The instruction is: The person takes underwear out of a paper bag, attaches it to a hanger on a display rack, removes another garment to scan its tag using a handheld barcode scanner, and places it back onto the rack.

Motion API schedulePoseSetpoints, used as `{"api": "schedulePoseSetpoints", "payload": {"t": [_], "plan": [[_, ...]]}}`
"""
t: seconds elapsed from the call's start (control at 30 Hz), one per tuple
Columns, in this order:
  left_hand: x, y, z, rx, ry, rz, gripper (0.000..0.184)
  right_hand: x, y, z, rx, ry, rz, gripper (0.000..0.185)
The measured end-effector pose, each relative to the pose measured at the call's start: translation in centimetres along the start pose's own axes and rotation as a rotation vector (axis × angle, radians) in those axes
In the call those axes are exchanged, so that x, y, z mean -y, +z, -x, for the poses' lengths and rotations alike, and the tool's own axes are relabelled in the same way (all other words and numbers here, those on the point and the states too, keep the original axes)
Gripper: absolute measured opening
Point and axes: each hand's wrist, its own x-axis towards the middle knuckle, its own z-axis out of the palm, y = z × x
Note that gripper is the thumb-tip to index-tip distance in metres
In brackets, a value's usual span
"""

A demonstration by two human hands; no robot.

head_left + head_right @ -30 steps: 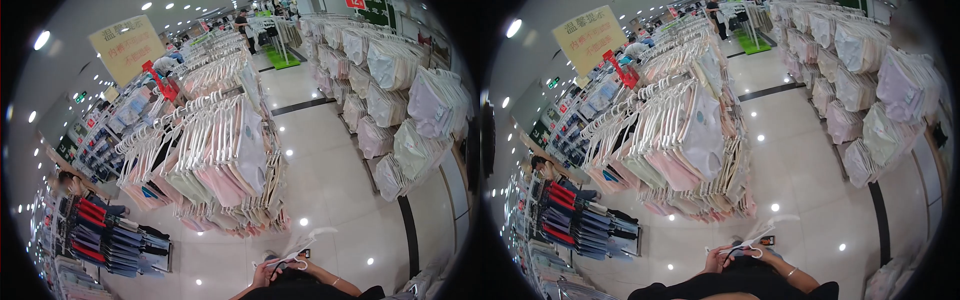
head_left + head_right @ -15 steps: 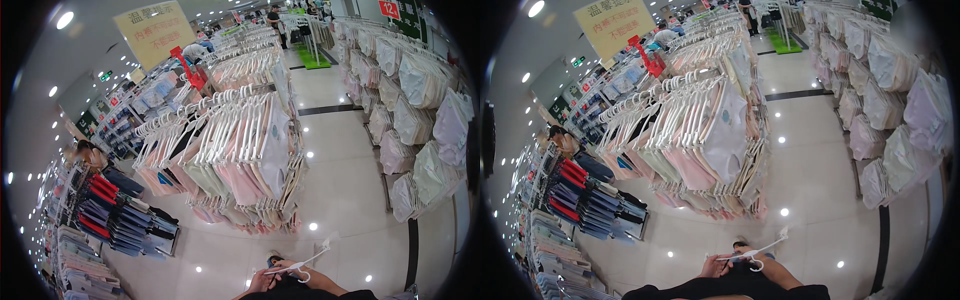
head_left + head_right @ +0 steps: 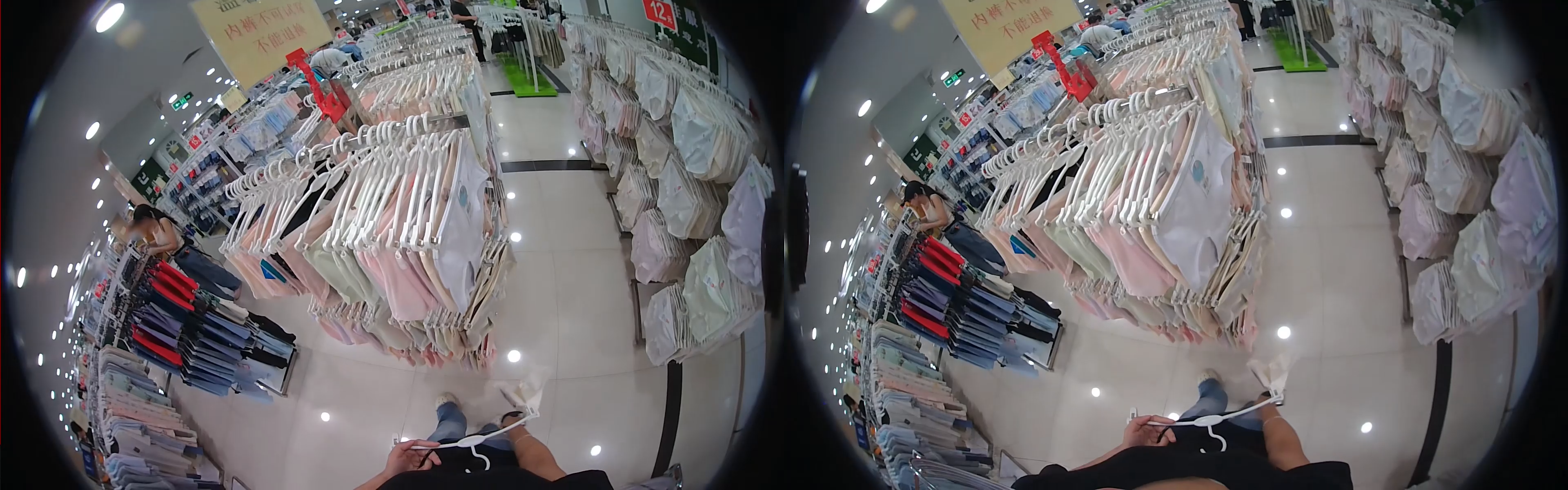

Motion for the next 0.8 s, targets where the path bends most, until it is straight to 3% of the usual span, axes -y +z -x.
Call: {"api": "schedulePoseSetpoints", "payload": {"t": [0.13,0.23,0.3,0.33,0.37,0.47,0.5,0.63,0.73,0.8], "plan": [[0.3,-0.3,0.0,-0.168,-0.115,-0.043,0.046,-0.9,-5.2,-3.1,-0.236,-0.125,-0.308,0.024],[0.6,-0.7,-1.2,0.075,-0.132,0.052,0.045,-1.9,-8.0,-4.7,-0.282,-0.197,-0.513,0.022],[0.6,-0.7,-2.0,0.193,-0.153,0.119,0.046,0.6,-7.2,-1.2,-0.319,-0.064,-0.737,0.022],[0.4,-0.4,-2.1,0.170,-0.168,0.086,0.046,1.8,-6.6,0.6,-0.334,0.000,-0.849,0.026],[0.1,0.0,-2.3,0.148,-0.182,0.051,0.046,0.3,-8.3,-0.9,-0.204,-0.046,-0.937,0.033],[0.3,0.2,-2.8,0.105,-0.159,-0.109,0.045,1.3,-8.6,2.7,-0.309,0.159,-1.117,0.039],[0.3,0.4,-3.1,0.075,-0.154,-0.140,0.045,0.4,-9.6,2.3,-0.252,0.097,-1.178,0.040],[-0.3,1.0,-3.9,0.047,-0.171,-0.116,0.044,0.7,-10.4,5.2,-0.202,0.118,-1.105,0.043],[-0.9,1.5,-4.5,0.029,-0.064,-0.166,0.044,1.6,-11.0,7.4,-0.294,0.000,-0.881,0.042],[-1.5,1.6,-4.9,0.045,-0.007,-0.135,0.043,2.0,-12.2,8.7,-0.193,-0.133,-0.814,0.038]]}}
